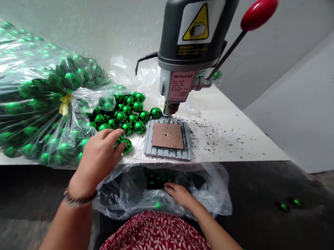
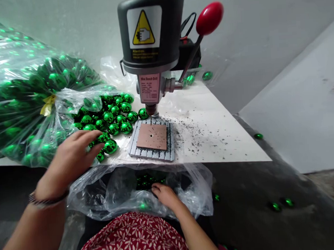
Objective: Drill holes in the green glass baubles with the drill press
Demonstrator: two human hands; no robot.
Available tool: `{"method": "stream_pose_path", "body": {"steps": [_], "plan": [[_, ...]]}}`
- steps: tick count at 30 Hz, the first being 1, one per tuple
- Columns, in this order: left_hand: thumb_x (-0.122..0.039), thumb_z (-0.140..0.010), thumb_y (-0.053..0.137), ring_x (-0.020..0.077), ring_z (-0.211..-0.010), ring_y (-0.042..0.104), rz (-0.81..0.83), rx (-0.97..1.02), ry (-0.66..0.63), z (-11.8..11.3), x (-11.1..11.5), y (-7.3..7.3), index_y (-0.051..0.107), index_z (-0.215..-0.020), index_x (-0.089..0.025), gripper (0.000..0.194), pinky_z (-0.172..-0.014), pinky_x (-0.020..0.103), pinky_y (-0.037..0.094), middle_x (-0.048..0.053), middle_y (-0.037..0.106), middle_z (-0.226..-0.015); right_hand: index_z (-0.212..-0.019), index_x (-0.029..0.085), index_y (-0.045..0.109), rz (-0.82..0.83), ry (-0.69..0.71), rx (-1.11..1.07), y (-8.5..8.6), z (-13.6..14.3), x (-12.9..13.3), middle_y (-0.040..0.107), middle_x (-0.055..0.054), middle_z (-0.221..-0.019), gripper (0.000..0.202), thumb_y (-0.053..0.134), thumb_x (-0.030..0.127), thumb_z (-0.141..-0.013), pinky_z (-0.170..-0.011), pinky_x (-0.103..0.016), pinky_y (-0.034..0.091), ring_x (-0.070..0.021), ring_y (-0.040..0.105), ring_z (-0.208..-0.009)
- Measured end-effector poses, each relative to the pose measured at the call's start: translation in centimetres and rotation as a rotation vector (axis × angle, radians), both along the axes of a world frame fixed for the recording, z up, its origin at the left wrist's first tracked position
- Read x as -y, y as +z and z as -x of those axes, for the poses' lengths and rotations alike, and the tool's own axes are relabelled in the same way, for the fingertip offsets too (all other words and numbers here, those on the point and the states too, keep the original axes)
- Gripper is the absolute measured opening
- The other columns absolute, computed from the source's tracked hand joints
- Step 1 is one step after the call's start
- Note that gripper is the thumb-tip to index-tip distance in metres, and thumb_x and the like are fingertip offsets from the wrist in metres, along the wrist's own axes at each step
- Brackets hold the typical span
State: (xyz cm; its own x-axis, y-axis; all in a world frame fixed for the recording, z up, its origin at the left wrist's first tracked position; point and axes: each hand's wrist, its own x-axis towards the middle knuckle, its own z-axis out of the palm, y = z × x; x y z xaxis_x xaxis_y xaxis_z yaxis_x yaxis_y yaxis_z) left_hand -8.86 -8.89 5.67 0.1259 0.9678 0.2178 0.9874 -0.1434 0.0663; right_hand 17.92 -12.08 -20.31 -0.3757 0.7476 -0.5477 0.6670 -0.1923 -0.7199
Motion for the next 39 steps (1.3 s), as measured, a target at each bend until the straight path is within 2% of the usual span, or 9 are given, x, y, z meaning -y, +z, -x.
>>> {"method": "stream_pose_path", "body": {"steps": [7, 15, 17, 20, 23, 26, 31, 36, 39], "plan": [[-0.023, -0.082, 0.054, 0.0312, -0.105, 0.054, 0.206, -0.323, 0.076, -0.8, -2.6, -4.0, 0.047, -0.133, -0.016, 0.051, -0.082, 0.044, 0.040, 0.013, 0.062, -0.122, -0.116, 0.013, 0.054, 0.009, -0.019, 0.000, -0.1, -0.4, -0.1, 0.056, -0.009, -0.117, 0.043, 0.046, 0.045, -0.088, -0.101, -0.039, 0.046, -0.0136, 0.054, -0.110], [-0.028, -0.081, 0.061, 0.0314, -0.106, 0.056, 0.178, -0.142, -0.113, -1.3, -3.5, -4.7, 0.048, -0.131, -0.021, 0.052, -0.090, 0.047, 0.038, 0.013, 0.060, -0.125, -0.116, 0.013, 0.054, 0.020, -0.025, -0.019, -0.3, -0.5, -0.4, 0.056, -0.009, -0.118, 0.043, 0.046, 0.045, -0.088, -0.102, -0.039, 0.045, -0.0139, 0.053, -0.112], [-0.030, -0.078, 0.063, 0.0301, -0.108, 0.056, 0.154, 0.093, -0.108, -1.5, -3.9, -4.6, 0.051, -0.128, -0.020, 0.052, -0.092, 0.046, 0.039, 0.013, 0.060, -0.124, -0.116, 0.013, 0.054, 0.022, -0.026, -0.020, -0.2, -0.5, -0.4, 0.056, -0.009, -0.117, 0.043, 0.046, 0.045, -0.088, -0.102, -0.039, 0.045, -0.0137, 0.053, -0.111], [-0.038, -0.076, 0.064, 0.0219, -0.095, 0.059, 0.205, 0.737, -0.026, -2.2, -4.5, -4.3, 0.052, -0.125, -0.019, 0.054, -0.081, 0.035, 0.045, 0.009, 0.064, -0.113, -0.115, 0.013, 0.055, 0.020, -0.024, -0.025, 0.0, -0.5, -0.5, 0.057, -0.008, -0.116, 0.042, 0.046, 0.045, -0.088, -0.101, -0.038, 0.046, -0.0130, 0.054, -0.109], [-0.043, -0.076, 0.063, 0.0137, -0.073, 0.060, 0.437, 1.437, 0.027, -3.6, -5.2, -4.2, 0.056, -0.115, -0.018, 0.047, -0.062, 0.025, 0.045, 0.004, 0.065, -0.094, -0.114, 0.013, 0.055, 0.017, -0.029, -0.031, 0.0, -0.5, -0.4, 0.057, -0.008, -0.114, 0.042, 0.045, 0.045, -0.088, -0.100, -0.037, 0.047, -0.0125, 0.055, -0.108], [-0.042, -0.074, 0.065, 0.0110, -0.065, 0.059, 0.620, 1.757, 0.058, -5.2, -6.0, -4.5, 0.058, -0.100, -0.016, 0.037, -0.056, 0.022, 0.043, 0.004, 0.064, -0.084, -0.114, 0.013, 0.055, 0.016, -0.041, -0.034, -0.2, -0.6, -0.4, 0.058, -0.008, -0.112, 0.042, 0.045, 0.045, -0.088, -0.098, -0.037, 0.048, -0.0122, 0.055, -0.106], [-0.040, -0.075, 0.064, 0.0112, -0.070, 0.058, 0.515, 1.510, 0.111, -7.3, -7.6, -5.2, 0.059, -0.112, -0.017, 0.043, -0.060, 0.022, 0.046, 0.005, 0.066, -0.096, -0.114, 0.013, 0.055, 0.019, -0.057, -0.047, 0.0, -0.8, -0.4, 0.058, -0.008, -0.112, 0.043, 0.045, 0.046, -0.088, -0.098, -0.037, 0.048, -0.0121, 0.055, -0.105], [-0.042, -0.077, 0.061, 0.0166, -0.084, 0.060, 0.405, 1.049, -0.072, -8.7, -9.0, -5.5, 0.063, -0.113, -0.017, 0.044, -0.074, 0.027, 0.050, 0.003, 0.068, -0.097, -0.114, 0.013, 0.055, 0.016, -0.066, -0.065, 0.2, -0.9, -0.4, 0.058, -0.008, -0.112, 0.042, 0.045, 0.045, -0.088, -0.098, -0.037, 0.047, -0.0122, 0.055, -0.106], [-0.042, -0.078, 0.062, 0.0206, -0.096, 0.061, 0.356, 0.844, -0.083, -9.5, -9.4, -5.1, 0.061, -0.119, -0.016, 0.049, -0.087, 0.032, 0.048, 0.006, 0.068, -0.106, -0.114, 0.013, 0.055, 0.016, -0.075, -0.068, 0.1, -1.0, -0.4, 0.058, -0.008, -0.111, 0.042, 0.045, 0.045, -0.088, -0.098, -0.037, 0.048, -0.0119, 0.056, -0.105]]}}
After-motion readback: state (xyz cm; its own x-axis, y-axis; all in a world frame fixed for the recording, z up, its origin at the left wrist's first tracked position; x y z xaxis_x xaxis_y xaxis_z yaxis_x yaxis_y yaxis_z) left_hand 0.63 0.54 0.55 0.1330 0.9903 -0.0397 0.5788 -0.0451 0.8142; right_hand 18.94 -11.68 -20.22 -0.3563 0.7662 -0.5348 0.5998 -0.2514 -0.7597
